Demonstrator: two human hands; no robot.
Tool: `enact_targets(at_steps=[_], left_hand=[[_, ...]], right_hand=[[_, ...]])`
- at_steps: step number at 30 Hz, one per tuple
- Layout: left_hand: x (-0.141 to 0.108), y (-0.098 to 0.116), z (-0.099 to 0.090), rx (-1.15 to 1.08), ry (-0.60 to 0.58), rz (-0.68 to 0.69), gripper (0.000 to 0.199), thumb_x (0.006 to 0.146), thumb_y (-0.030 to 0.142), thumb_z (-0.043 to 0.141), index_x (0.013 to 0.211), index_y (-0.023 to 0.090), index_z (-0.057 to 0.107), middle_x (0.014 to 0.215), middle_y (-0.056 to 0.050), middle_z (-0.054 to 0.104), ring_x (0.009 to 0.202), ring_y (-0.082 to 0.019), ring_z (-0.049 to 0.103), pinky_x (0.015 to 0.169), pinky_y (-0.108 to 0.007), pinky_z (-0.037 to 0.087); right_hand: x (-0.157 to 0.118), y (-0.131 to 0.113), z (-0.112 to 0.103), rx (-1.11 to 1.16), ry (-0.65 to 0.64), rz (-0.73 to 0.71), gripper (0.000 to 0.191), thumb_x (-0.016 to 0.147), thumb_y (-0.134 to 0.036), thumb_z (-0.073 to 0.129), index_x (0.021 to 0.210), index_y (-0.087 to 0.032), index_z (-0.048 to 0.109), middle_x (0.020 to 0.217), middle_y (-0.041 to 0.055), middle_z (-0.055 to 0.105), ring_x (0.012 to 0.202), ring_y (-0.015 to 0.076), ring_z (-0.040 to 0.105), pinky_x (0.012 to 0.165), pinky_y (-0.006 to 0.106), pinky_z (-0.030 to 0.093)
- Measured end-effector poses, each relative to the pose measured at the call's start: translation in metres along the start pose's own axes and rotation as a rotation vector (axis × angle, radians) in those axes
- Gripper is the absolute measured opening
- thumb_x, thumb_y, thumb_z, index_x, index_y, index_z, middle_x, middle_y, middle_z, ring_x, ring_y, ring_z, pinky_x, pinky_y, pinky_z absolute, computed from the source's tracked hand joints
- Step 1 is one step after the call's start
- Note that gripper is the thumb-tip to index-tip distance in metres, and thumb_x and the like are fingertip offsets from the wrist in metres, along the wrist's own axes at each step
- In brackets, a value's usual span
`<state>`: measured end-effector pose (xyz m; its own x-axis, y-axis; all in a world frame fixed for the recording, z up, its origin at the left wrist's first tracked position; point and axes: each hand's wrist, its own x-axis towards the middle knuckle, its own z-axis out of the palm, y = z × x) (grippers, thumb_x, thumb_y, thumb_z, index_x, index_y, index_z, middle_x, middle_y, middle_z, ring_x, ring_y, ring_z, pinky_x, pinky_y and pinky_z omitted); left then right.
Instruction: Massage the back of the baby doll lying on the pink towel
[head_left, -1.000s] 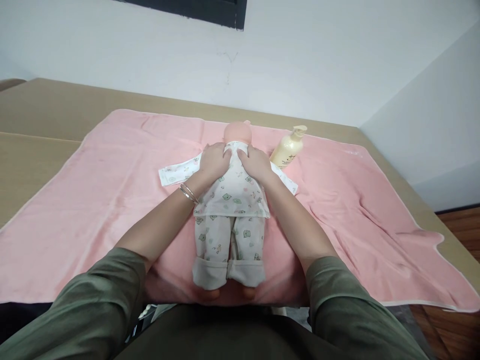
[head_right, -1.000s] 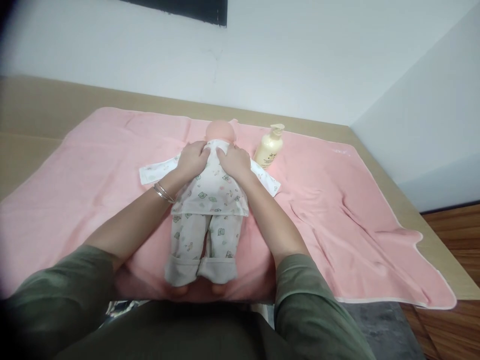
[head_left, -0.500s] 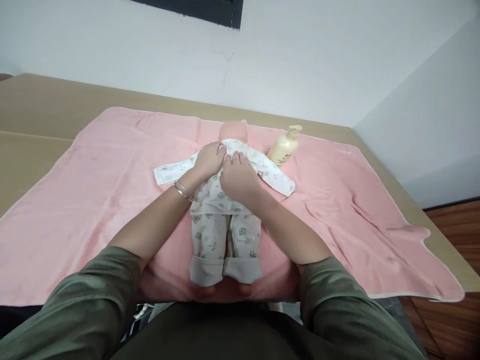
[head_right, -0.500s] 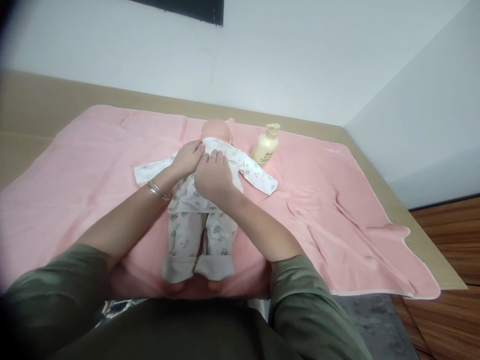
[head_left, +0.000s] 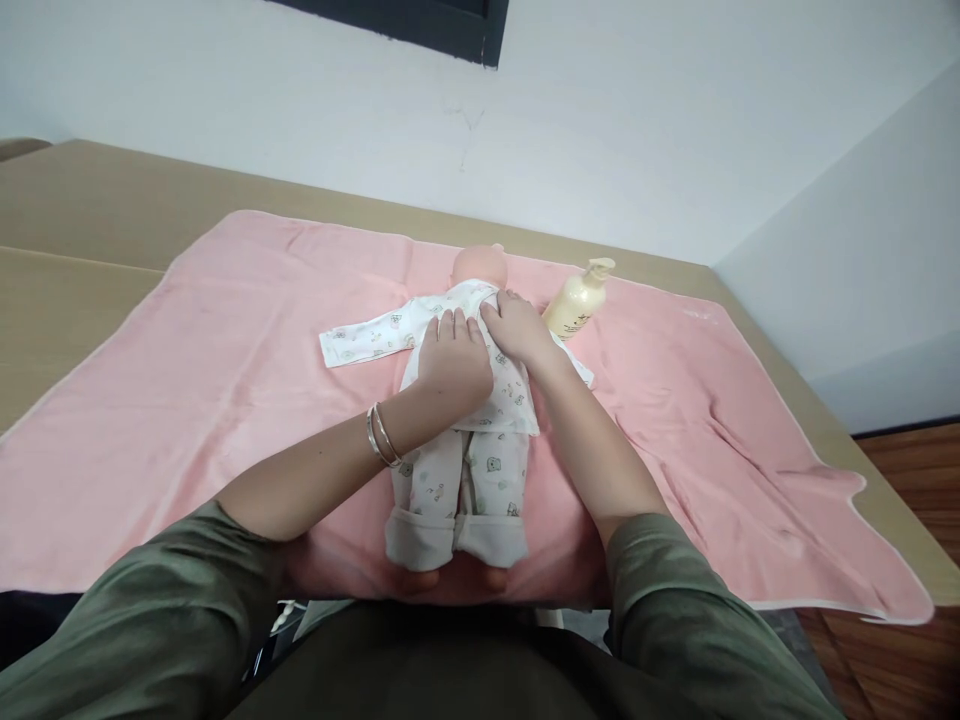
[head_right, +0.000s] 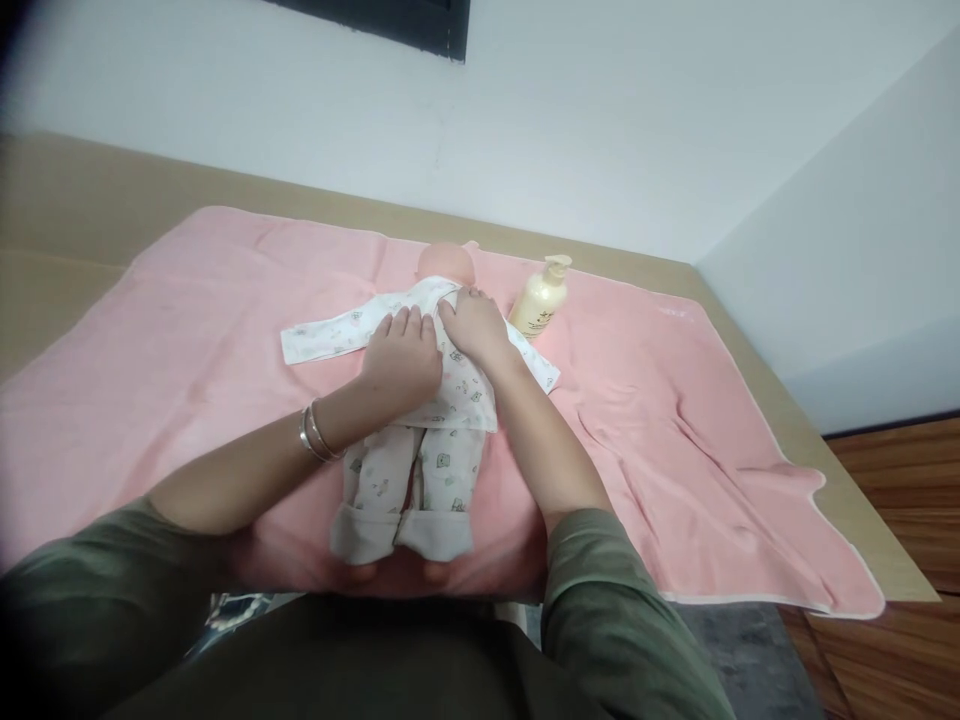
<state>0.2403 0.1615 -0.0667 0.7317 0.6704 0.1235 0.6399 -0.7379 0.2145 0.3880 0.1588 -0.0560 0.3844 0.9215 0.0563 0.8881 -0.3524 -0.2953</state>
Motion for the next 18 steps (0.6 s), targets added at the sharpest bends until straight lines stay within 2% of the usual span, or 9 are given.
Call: enact_targets(at_steps=[3, 7, 9, 12, 15, 18], left_hand=[[0.010, -0.009, 0.001, -0.023, 0.024, 0.017, 0.066, 0.102, 0.028, 0.042, 0.159, -0.007, 0.048, 0.169, -0.034, 0.048, 0.160, -0.044, 0.047, 0.135, -0.060, 0.034], [0.048, -0.046, 0.015, -0.166, 0.088, -0.039, 0.066, 0.109, 0.040, 0.025, 0.158, 0.002, 0.050, 0.169, -0.029, 0.049, 0.162, -0.039, 0.045, 0.134, -0.057, 0.037], [0.067, -0.068, 0.021, -0.268, 0.067, -0.047, 0.067, 0.109, 0.042, 0.021, 0.152, 0.005, 0.055, 0.161, -0.027, 0.059, 0.155, -0.037, 0.054, 0.131, -0.054, 0.041], [0.080, -0.087, 0.024, -0.344, 0.045, -0.137, 0.066, 0.109, 0.049, 0.020, 0.140, 0.010, 0.064, 0.145, -0.026, 0.070, 0.146, -0.040, 0.061, 0.127, -0.060, 0.045], [0.070, -0.077, 0.024, -0.249, 0.062, -0.182, 0.066, 0.108, 0.043, 0.021, 0.146, 0.006, 0.060, 0.152, -0.030, 0.064, 0.152, -0.043, 0.056, 0.130, -0.064, 0.039], [0.046, -0.051, 0.021, -0.123, 0.068, -0.132, 0.066, 0.105, 0.031, 0.027, 0.158, -0.004, 0.047, 0.167, -0.035, 0.049, 0.160, -0.043, 0.046, 0.134, -0.062, 0.035]], right_hand=[[0.004, 0.003, 0.006, -0.027, 0.034, 0.017, 0.056, 0.115, -0.040, 0.033, 0.147, -0.002, 0.061, 0.152, 0.0253, 0.064, 0.142, 0.0368, 0.060, 0.124, 0.048, 0.043], [-0.003, -0.009, 0.013, -0.102, 0.078, 0.025, 0.057, 0.115, -0.033, 0.031, 0.152, 0.002, 0.056, 0.157, 0.0276, 0.060, 0.148, 0.0389, 0.055, 0.129, 0.053, 0.038], [-0.013, -0.021, 0.018, -0.118, 0.107, 0.032, 0.059, 0.115, -0.033, 0.032, 0.158, 0.002, 0.051, 0.163, 0.0286, 0.054, 0.154, 0.0411, 0.049, 0.131, 0.058, 0.035], [-0.029, -0.038, 0.025, -0.129, 0.103, 0.007, 0.062, 0.113, -0.033, 0.038, 0.168, -0.003, 0.042, 0.176, 0.0262, 0.036, 0.165, 0.0435, 0.034, 0.134, 0.064, 0.030], [-0.030, -0.040, 0.026, -0.108, 0.074, -0.047, 0.063, 0.111, -0.031, 0.041, 0.170, -0.009, 0.040, 0.182, 0.0206, 0.027, 0.169, 0.0434, 0.026, 0.136, 0.067, 0.026], [-0.013, -0.021, 0.021, -0.034, 0.069, -0.092, 0.060, 0.110, -0.026, 0.037, 0.167, -0.008, 0.044, 0.180, 0.0199, 0.033, 0.168, 0.0377, 0.031, 0.138, 0.061, 0.025]])
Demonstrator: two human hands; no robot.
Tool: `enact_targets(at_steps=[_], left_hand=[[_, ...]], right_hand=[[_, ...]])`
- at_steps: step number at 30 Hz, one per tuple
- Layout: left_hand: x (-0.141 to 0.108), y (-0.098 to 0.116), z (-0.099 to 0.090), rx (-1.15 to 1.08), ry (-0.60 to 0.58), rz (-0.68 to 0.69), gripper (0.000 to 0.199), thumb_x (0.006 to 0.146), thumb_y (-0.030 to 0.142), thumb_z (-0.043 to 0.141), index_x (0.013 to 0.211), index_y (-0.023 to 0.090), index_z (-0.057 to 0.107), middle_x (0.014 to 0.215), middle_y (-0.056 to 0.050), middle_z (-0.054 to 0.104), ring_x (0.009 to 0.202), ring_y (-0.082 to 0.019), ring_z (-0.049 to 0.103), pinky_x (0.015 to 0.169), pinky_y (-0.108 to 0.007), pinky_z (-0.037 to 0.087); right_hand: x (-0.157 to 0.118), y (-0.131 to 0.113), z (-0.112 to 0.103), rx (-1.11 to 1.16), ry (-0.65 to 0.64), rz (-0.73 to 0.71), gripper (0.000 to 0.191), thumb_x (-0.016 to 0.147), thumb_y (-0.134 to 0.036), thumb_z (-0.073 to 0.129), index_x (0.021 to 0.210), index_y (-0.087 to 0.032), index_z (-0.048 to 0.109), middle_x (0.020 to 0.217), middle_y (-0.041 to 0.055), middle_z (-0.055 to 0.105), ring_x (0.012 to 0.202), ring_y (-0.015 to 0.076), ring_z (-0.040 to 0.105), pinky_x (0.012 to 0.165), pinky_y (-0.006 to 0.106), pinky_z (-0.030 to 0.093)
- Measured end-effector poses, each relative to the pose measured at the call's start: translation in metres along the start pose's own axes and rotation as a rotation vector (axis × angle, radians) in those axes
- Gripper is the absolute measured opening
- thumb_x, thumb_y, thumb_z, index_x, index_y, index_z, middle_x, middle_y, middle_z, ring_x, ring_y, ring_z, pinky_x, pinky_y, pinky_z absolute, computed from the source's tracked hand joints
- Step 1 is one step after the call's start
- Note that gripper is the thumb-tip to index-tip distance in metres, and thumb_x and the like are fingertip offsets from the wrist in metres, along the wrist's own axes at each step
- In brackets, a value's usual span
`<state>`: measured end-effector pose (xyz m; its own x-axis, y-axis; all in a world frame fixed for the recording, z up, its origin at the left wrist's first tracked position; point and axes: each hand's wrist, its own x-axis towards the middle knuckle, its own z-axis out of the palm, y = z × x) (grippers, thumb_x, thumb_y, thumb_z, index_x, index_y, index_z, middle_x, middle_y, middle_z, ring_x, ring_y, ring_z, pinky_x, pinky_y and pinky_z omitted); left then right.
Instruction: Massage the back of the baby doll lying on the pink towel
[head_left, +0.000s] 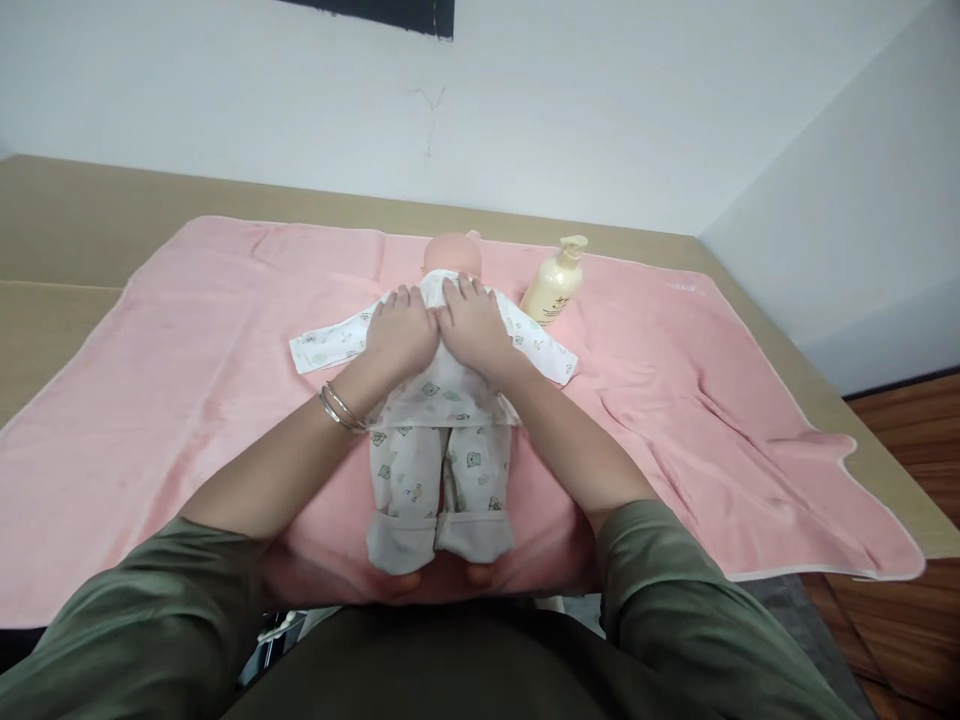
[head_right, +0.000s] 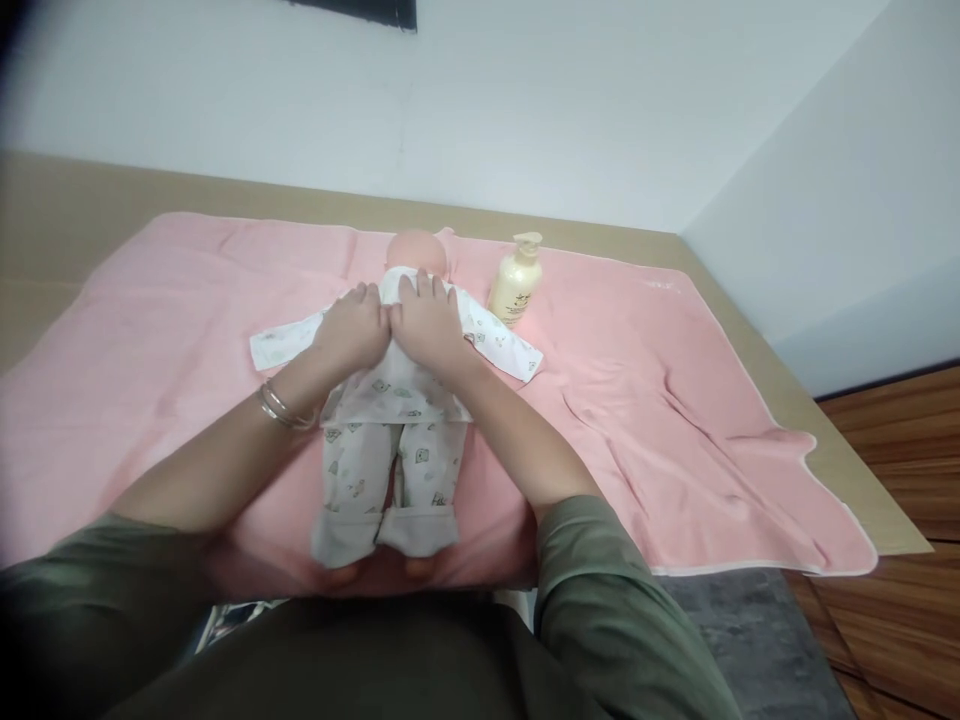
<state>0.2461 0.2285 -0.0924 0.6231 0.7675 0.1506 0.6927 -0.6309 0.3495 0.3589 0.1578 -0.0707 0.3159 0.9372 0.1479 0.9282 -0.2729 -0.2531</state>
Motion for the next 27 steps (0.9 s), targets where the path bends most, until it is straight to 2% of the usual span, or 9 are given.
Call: enact_targets(at_steps=[3, 5, 9, 13, 15, 18, 20, 23, 27], left_hand=[[-0.018, 0.018, -0.001, 0.051, -0.007, 0.084, 0.068, 0.103, 0.028, 0.036, 0.164, -0.001, 0.042, 0.174, -0.030, 0.042, 0.164, -0.041, 0.041, 0.136, -0.059, 0.032], [-0.017, 0.018, 0.000, 0.036, -0.002, 0.097, 0.066, 0.103, 0.028, 0.037, 0.164, 0.001, 0.043, 0.175, -0.027, 0.043, 0.165, -0.039, 0.041, 0.137, -0.056, 0.031], [0.013, -0.007, 0.001, -0.085, 0.024, 0.063, 0.062, 0.107, 0.030, 0.030, 0.158, 0.001, 0.050, 0.168, -0.025, 0.053, 0.160, -0.033, 0.048, 0.137, -0.047, 0.034], [0.032, -0.026, 0.000, -0.193, 0.030, 0.090, 0.055, 0.107, 0.033, 0.027, 0.140, 0.013, 0.066, 0.142, -0.020, 0.072, 0.136, -0.030, 0.067, 0.123, -0.044, 0.051], [0.027, -0.020, 0.000, -0.149, 0.040, 0.076, 0.055, 0.107, 0.031, 0.028, 0.142, 0.008, 0.064, 0.143, -0.023, 0.070, 0.138, -0.033, 0.066, 0.125, -0.048, 0.049], [0.006, 0.003, 0.005, -0.038, 0.085, 0.089, 0.060, 0.106, 0.026, 0.034, 0.154, -0.005, 0.051, 0.161, -0.032, 0.056, 0.155, -0.039, 0.052, 0.134, -0.054, 0.038], [-0.008, 0.017, 0.011, -0.016, 0.110, 0.153, 0.062, 0.104, 0.023, 0.036, 0.158, -0.006, 0.047, 0.168, -0.033, 0.048, 0.161, -0.041, 0.045, 0.136, -0.057, 0.032], [-0.009, 0.020, 0.016, -0.087, 0.132, 0.211, 0.058, 0.104, 0.020, 0.035, 0.154, -0.002, 0.053, 0.167, -0.029, 0.051, 0.162, -0.039, 0.044, 0.138, -0.057, 0.031], [0.021, -0.003, 0.016, -0.264, 0.138, 0.113, 0.051, 0.103, 0.022, 0.036, 0.144, 0.008, 0.062, 0.157, -0.023, 0.064, 0.153, -0.034, 0.054, 0.136, -0.055, 0.037]], right_hand=[[0.016, 0.022, -0.004, 0.074, 0.001, -0.012, 0.059, 0.110, -0.025, 0.033, 0.164, -0.004, 0.047, 0.174, 0.0212, 0.043, 0.166, 0.0317, 0.037, 0.139, 0.053, 0.028], [0.015, 0.021, -0.005, 0.056, 0.005, 0.033, 0.060, 0.111, -0.028, 0.032, 0.163, -0.002, 0.046, 0.171, 0.0233, 0.047, 0.163, 0.0345, 0.041, 0.137, 0.055, 0.030], [-0.015, -0.016, -0.004, -0.062, -0.022, 0.129, 0.064, 0.112, -0.032, 0.033, 0.170, -0.005, 0.037, 0.178, 0.0261, 0.032, 0.167, 0.0454, 0.032, 0.133, 0.068, 0.031], [-0.029, -0.038, -0.005, -0.071, -0.118, 0.047, 0.066, 0.109, -0.027, 0.037, 0.174, -0.017, 0.036, 0.185, 0.0129, 0.019, 0.172, 0.0462, 0.014, 0.133, 0.077, 0.025], [-0.017, -0.025, -0.007, -0.020, -0.077, 0.064, 0.063, 0.109, -0.027, 0.034, 0.171, -0.015, 0.040, 0.184, 0.0131, 0.025, 0.171, 0.0453, 0.019, 0.135, 0.073, 0.025], [0.010, 0.009, -0.009, 0.046, -0.020, 0.072, 0.060, 0.111, -0.032, 0.034, 0.162, -0.005, 0.049, 0.170, 0.0213, 0.048, 0.160, 0.0418, 0.042, 0.134, 0.060, 0.033], [0.022, 0.023, -0.011, 0.073, -0.033, 0.050, 0.056, 0.111, -0.032, 0.031, 0.155, -0.004, 0.055, 0.159, 0.0219, 0.060, 0.148, 0.0378, 0.054, 0.128, 0.053, 0.040], [0.017, 0.015, -0.015, -0.006, -0.060, 0.117, 0.056, 0.111, -0.029, 0.029, 0.152, -0.001, 0.055, 0.157, 0.0267, 0.059, 0.146, 0.0392, 0.056, 0.124, 0.053, 0.043], [-0.014, -0.019, -0.021, -0.186, -0.101, 0.098, 0.058, 0.110, -0.021, 0.032, 0.158, 0.009, 0.046, 0.161, 0.0352, 0.051, 0.151, 0.0429, 0.052, 0.125, 0.052, 0.041]])
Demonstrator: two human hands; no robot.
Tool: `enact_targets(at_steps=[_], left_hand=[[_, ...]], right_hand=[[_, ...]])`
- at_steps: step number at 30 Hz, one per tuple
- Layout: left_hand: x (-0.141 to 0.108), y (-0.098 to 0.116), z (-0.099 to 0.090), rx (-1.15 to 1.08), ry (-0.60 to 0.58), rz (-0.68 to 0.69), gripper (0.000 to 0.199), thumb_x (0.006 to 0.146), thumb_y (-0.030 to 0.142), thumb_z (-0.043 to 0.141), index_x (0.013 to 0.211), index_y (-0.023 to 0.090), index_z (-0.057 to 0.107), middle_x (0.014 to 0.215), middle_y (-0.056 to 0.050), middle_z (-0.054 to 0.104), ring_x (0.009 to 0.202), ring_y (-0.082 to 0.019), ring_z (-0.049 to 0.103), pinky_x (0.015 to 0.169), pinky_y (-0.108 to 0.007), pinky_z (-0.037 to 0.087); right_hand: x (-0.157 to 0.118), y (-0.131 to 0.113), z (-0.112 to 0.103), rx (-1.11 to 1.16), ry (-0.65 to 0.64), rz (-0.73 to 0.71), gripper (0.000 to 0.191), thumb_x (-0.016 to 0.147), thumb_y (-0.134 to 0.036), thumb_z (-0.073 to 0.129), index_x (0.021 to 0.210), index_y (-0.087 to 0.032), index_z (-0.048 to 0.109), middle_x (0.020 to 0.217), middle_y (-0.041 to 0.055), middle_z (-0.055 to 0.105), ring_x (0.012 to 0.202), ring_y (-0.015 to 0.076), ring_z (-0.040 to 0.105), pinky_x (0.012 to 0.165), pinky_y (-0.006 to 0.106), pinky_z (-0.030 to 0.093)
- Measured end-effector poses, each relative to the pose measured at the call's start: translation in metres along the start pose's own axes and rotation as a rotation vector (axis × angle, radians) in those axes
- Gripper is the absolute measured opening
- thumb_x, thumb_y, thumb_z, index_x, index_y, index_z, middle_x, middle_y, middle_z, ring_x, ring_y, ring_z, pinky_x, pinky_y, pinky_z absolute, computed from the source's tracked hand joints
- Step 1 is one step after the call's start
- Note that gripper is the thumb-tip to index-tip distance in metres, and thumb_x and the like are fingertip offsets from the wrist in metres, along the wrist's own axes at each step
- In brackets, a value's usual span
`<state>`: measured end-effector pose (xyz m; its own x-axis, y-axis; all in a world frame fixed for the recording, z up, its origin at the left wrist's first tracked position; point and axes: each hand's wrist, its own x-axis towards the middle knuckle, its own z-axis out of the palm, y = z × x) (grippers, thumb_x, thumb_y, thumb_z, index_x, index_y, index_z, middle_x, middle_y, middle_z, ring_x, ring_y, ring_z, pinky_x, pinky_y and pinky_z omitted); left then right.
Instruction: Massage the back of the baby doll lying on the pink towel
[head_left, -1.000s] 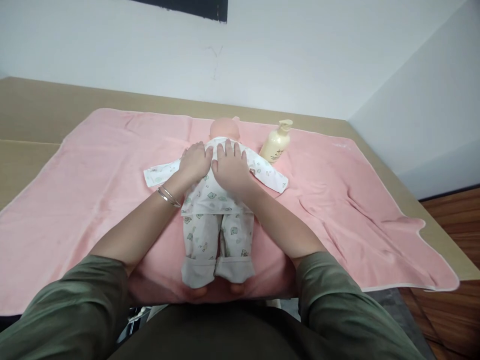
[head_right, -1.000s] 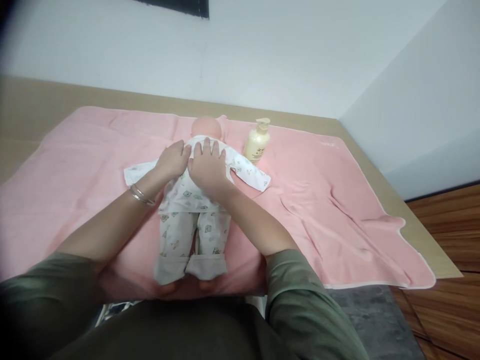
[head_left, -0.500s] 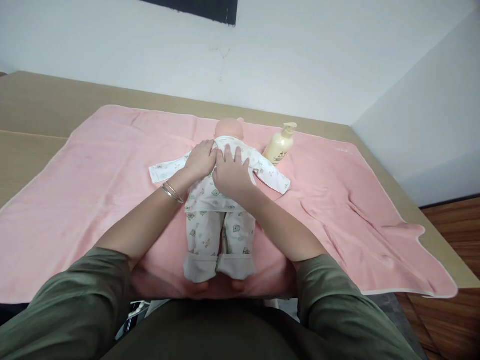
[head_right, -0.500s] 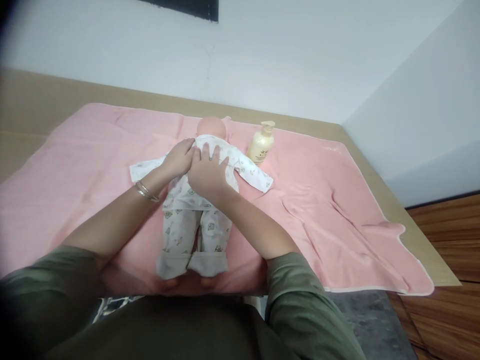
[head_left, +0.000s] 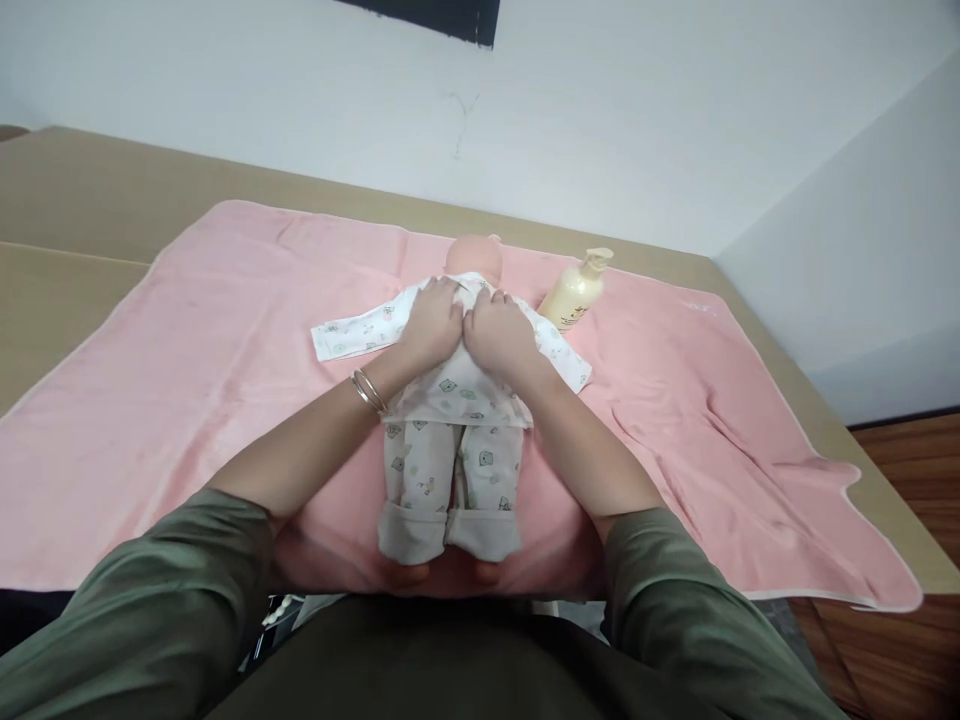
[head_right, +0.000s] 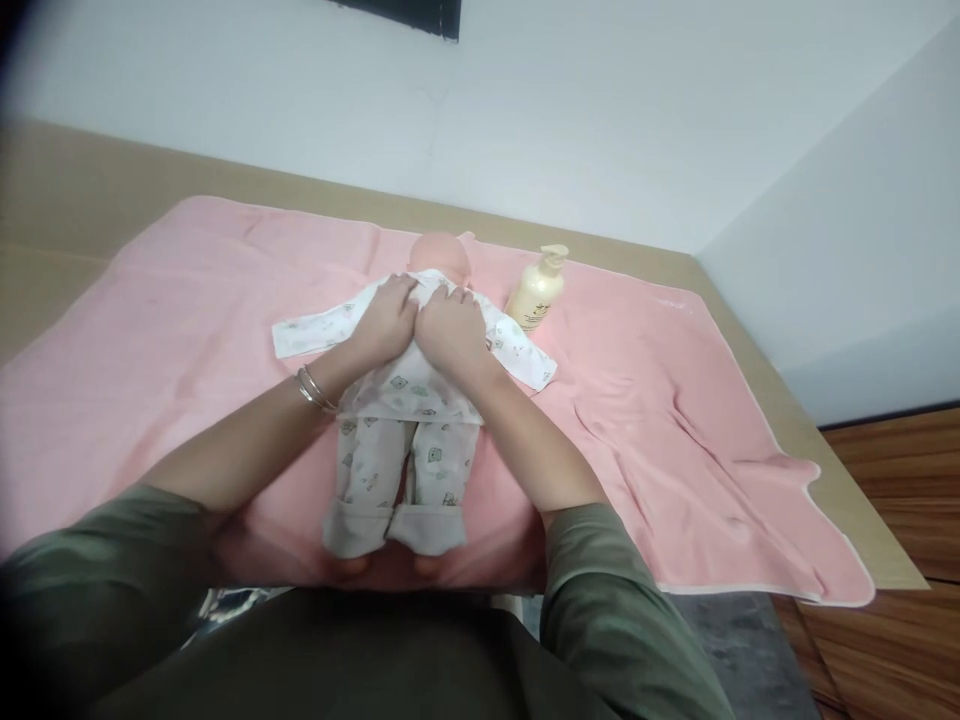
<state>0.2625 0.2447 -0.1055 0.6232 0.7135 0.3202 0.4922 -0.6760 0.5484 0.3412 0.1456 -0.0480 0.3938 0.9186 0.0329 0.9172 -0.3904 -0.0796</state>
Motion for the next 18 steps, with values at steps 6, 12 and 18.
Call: enact_targets(at_steps=[6, 12, 18], left_hand=[[0.015, -0.010, -0.006, 0.066, -0.047, -0.097, 0.050, 0.106, 0.028, 0.032, 0.134, 0.006, 0.067, 0.142, -0.026, 0.071, 0.139, -0.037, 0.064, 0.125, -0.055, 0.048], [-0.022, 0.033, -0.012, 0.229, -0.072, 0.060, 0.055, 0.105, 0.022, 0.033, 0.147, -0.002, 0.059, 0.155, -0.028, 0.063, 0.156, -0.039, 0.051, 0.134, -0.056, 0.033], [-0.002, 0.016, -0.031, 0.046, -0.145, -0.044, 0.043, 0.099, 0.026, 0.042, 0.124, 0.011, 0.075, 0.136, -0.019, 0.076, 0.130, -0.035, 0.068, 0.118, -0.048, 0.051]], right_hand=[[-0.006, 0.000, -0.007, 0.006, -0.075, -0.113, 0.053, 0.107, -0.015, 0.032, 0.148, 0.006, 0.057, 0.152, 0.0322, 0.061, 0.145, 0.0400, 0.058, 0.123, 0.049, 0.044], [0.032, 0.034, 0.004, 0.208, -0.033, 0.088, 0.069, 0.113, -0.048, 0.035, 0.150, 0.006, 0.057, 0.153, 0.0312, 0.060, 0.147, 0.0421, 0.055, 0.127, 0.052, 0.039], [0.025, 0.029, 0.006, 0.149, -0.039, 0.049, 0.073, 0.113, -0.048, 0.035, 0.163, 0.005, 0.044, 0.173, 0.0299, 0.039, 0.165, 0.0455, 0.034, 0.135, 0.061, 0.026]])
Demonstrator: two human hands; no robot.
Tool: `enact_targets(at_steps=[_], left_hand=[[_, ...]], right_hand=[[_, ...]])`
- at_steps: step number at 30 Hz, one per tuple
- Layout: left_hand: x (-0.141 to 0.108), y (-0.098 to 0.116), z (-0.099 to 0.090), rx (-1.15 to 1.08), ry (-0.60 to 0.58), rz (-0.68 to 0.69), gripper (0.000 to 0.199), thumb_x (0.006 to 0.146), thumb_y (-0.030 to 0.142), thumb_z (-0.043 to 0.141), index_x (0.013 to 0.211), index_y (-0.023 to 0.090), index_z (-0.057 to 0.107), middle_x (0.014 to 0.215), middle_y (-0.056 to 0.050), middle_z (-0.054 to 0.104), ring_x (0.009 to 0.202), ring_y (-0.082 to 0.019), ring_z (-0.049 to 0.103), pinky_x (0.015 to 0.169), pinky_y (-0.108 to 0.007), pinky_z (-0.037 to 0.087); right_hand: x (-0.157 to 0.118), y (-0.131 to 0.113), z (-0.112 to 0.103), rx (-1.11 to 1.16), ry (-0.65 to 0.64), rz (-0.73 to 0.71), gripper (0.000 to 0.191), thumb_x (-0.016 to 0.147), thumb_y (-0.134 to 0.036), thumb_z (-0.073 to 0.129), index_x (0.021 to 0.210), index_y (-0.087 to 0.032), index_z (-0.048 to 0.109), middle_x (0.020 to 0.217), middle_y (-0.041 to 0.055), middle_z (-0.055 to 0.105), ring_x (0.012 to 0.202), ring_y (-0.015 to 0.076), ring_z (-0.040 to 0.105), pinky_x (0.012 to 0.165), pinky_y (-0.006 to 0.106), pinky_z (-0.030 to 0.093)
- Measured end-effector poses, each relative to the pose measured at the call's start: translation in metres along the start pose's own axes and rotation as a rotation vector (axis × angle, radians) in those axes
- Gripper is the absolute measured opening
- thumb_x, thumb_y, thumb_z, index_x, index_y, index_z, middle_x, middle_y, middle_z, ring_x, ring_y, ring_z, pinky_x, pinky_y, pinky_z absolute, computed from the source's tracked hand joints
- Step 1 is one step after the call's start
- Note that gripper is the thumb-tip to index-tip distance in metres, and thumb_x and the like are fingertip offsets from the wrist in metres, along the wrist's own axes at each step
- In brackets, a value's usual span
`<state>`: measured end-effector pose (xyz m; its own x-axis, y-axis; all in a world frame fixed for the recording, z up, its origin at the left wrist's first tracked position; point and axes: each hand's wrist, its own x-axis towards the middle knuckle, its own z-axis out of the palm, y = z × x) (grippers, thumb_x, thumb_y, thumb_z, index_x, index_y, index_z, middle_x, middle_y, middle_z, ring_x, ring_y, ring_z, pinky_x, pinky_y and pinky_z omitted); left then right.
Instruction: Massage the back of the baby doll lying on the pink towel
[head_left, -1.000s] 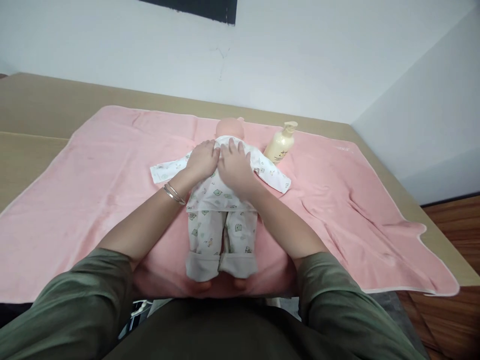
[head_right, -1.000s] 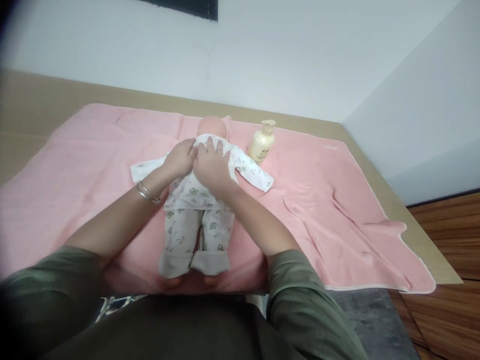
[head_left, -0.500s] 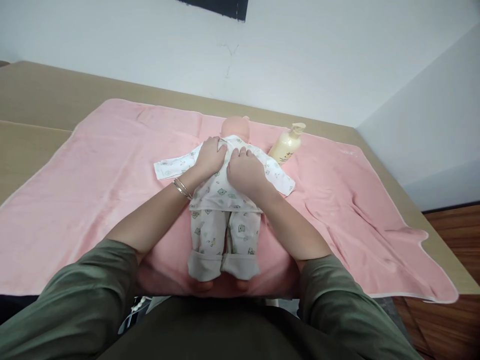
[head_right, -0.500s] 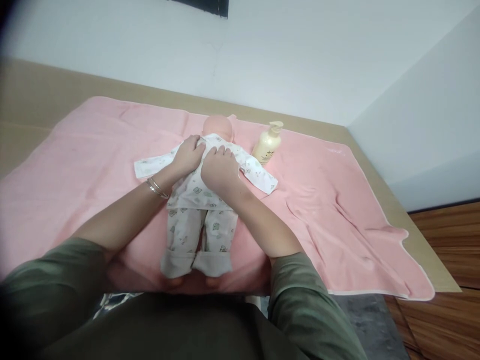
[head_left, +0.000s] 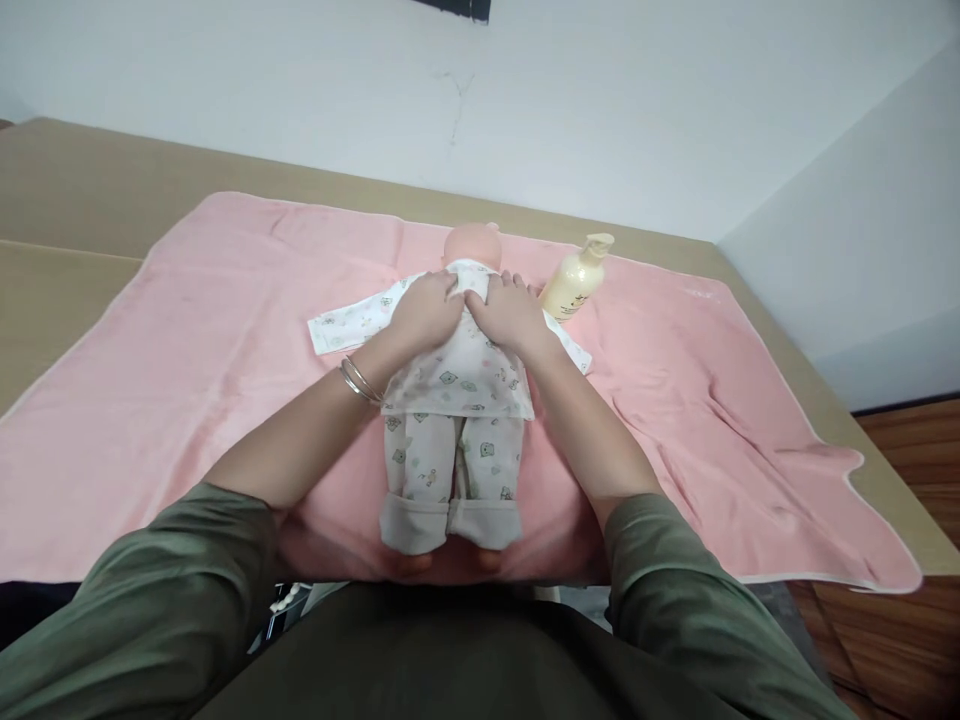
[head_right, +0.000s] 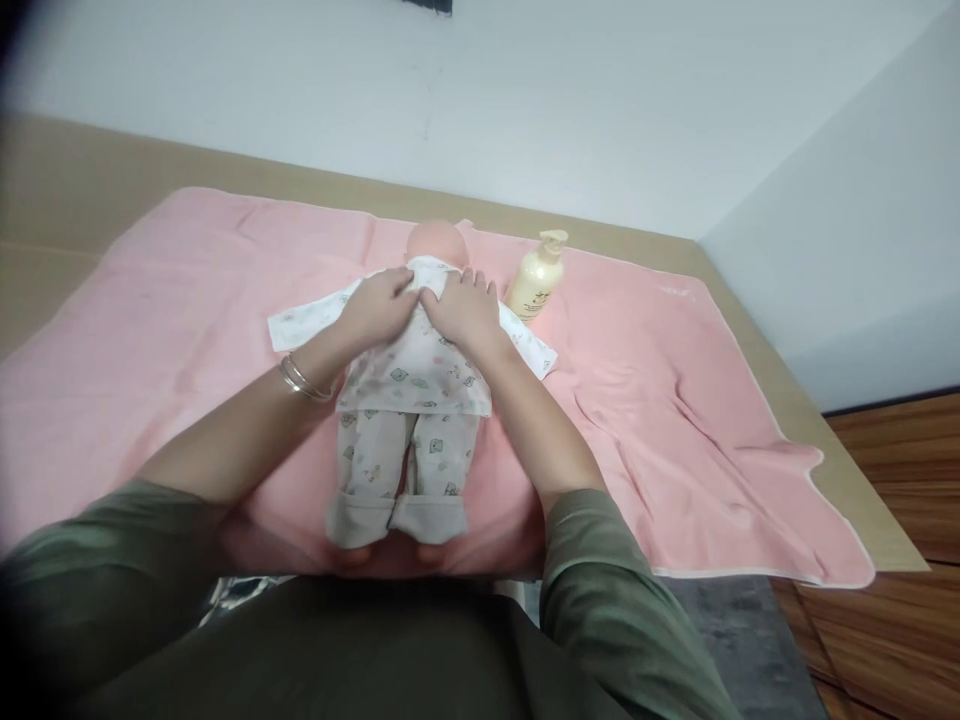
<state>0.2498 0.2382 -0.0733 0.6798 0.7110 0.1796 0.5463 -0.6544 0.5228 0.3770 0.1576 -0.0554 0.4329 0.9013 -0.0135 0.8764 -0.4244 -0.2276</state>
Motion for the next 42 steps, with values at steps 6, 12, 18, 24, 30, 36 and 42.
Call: enact_targets(at_steps=[6, 12, 18, 24, 30, 36, 42], left_hand=[[0.027, -0.042, 0.005, -0.225, -0.051, -0.053, 0.055, 0.106, 0.041, 0.033, 0.131, 0.013, 0.073, 0.146, -0.017, 0.073, 0.133, -0.032, 0.067, 0.121, -0.042, 0.047], [0.024, -0.038, 0.013, -0.090, 0.032, -0.070, 0.053, 0.107, 0.041, 0.028, 0.120, 0.018, 0.074, 0.131, -0.017, 0.078, 0.124, -0.034, 0.069, 0.114, -0.047, 0.050], [0.021, -0.032, 0.014, -0.028, 0.049, -0.068, 0.057, 0.107, 0.041, 0.028, 0.135, 0.017, 0.072, 0.141, -0.016, 0.075, 0.133, -0.033, 0.067, 0.117, -0.046, 0.049], [0.020, -0.031, 0.013, -0.023, 0.048, -0.060, 0.055, 0.107, 0.039, 0.029, 0.131, 0.018, 0.074, 0.134, -0.016, 0.078, 0.127, -0.032, 0.069, 0.115, -0.046, 0.051], [0.018, -0.028, 0.010, -0.019, 0.030, -0.071, 0.055, 0.108, 0.040, 0.028, 0.131, 0.019, 0.073, 0.136, -0.015, 0.077, 0.127, -0.032, 0.069, 0.114, -0.046, 0.051], [0.020, -0.030, 0.011, -0.007, 0.044, -0.054, 0.056, 0.107, 0.041, 0.028, 0.131, 0.017, 0.072, 0.136, -0.017, 0.077, 0.128, -0.034, 0.069, 0.112, -0.048, 0.052], [0.004, -0.007, 0.001, 0.189, 0.018, -0.088, 0.051, 0.107, 0.034, 0.030, 0.123, 0.013, 0.073, 0.129, -0.024, 0.076, 0.125, -0.038, 0.071, 0.117, -0.053, 0.047]], right_hand=[[-0.038, -0.035, 0.005, -0.176, 0.069, -0.115, 0.063, 0.108, -0.026, 0.039, 0.158, 0.012, 0.044, 0.167, 0.0352, 0.045, 0.160, 0.0431, 0.043, 0.137, 0.055, 0.025], [-0.030, -0.027, -0.006, 0.002, 0.014, -0.155, 0.048, 0.107, -0.024, 0.037, 0.140, 0.001, 0.063, 0.148, 0.0288, 0.065, 0.143, 0.0380, 0.059, 0.125, 0.050, 0.043], [0.011, 0.004, 0.004, 0.129, 0.067, -0.029, 0.063, 0.111, -0.048, 0.040, 0.146, 0.000, 0.062, 0.151, 0.0274, 0.065, 0.143, 0.0388, 0.058, 0.130, 0.053, 0.036], [0.010, 0.007, 0.007, 0.134, 0.052, -0.044, 0.071, 0.110, -0.053, 0.042, 0.151, 0.002, 0.058, 0.151, 0.0283, 0.064, 0.146, 0.0395, 0.057, 0.131, 0.054, 0.032], [0.008, 0.007, 0.004, 0.133, 0.043, -0.056, 0.072, 0.111, -0.053, 0.040, 0.153, 0.004, 0.056, 0.155, 0.0290, 0.061, 0.149, 0.0399, 0.054, 0.131, 0.053, 0.032], [0.009, 0.007, 0.004, 0.124, 0.041, -0.065, 0.070, 0.112, -0.053, 0.041, 0.152, 0.003, 0.058, 0.152, 0.0286, 0.064, 0.146, 0.0404, 0.057, 0.128, 0.052, 0.036], [0.012, 0.019, 0.001, 0.158, 0.013, -0.125, 0.068, 0.112, -0.056, 0.038, 0.148, -0.002, 0.061, 0.150, 0.0258, 0.066, 0.143, 0.0408, 0.059, 0.129, 0.058, 0.034]])
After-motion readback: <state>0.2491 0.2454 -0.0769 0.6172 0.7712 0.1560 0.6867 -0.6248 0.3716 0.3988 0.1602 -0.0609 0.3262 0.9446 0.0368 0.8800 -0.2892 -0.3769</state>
